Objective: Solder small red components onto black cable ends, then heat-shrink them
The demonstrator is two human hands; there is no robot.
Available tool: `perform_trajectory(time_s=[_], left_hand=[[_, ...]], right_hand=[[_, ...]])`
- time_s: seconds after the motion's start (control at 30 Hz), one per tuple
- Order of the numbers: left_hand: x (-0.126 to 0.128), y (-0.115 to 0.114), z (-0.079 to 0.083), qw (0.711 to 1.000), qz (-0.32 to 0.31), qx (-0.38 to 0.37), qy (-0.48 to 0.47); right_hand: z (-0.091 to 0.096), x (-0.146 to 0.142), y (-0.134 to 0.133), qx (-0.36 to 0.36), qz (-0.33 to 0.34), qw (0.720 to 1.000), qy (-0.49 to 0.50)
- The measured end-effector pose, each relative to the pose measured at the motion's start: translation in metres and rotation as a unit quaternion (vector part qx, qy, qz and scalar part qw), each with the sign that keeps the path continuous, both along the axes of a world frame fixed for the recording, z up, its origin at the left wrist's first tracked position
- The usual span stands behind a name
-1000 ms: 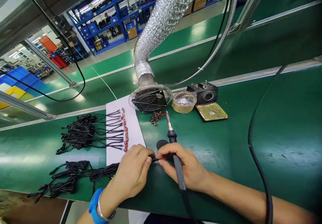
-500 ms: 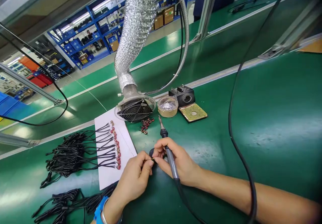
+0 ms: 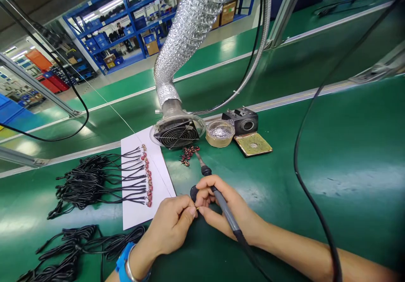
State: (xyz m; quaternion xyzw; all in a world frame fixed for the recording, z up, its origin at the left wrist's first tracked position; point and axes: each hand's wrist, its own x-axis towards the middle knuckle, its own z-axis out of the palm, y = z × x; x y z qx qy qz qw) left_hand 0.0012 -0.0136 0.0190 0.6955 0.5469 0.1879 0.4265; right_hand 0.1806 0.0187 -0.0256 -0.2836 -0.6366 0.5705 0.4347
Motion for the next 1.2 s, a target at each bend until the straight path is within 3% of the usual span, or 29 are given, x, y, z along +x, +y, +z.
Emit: perform_trajectory(time_s=[0.13,0.23,0.37,0.47,0.7,0.9,1.2], left_hand=[[0.001,-0.003,0.003,1.000,0.010,0.022,0.020],[0.003,-0.007,0.001,0.999,0.048,0.012,-0.001],[0.007,-0.012,-0.010,0.987,0.094,-0.061,-0.114],[0.009,-0.014,-0.018,0.973,0.123,-0.090,-0.171],[0.011,-0.015,-0.023,0.968,0.153,-0.081,-0.180],[0.008,-0.013,-0.024,0.962,0.168,-0.093,-0.192],[0.008,0.003,-0.010,0.943,0.148,-0.175,-0.241]], right_hand=[[0.004,0.003,0.001,0.046,0.004,0.998,-0.043],[0.007,0.001,0.000,0.071,-0.036,0.995,-0.065],[0.002,-0.008,-0.008,0.110,-0.130,0.984,-0.057],[-0.008,-0.014,-0.014,0.103,-0.165,0.980,-0.040],[-0.019,-0.015,-0.019,-0.023,-0.124,0.992,0.005],[-0.012,-0.013,-0.020,0.020,-0.121,0.992,-0.008],[-0.008,0.006,-0.005,0.083,-0.053,0.995,0.013]])
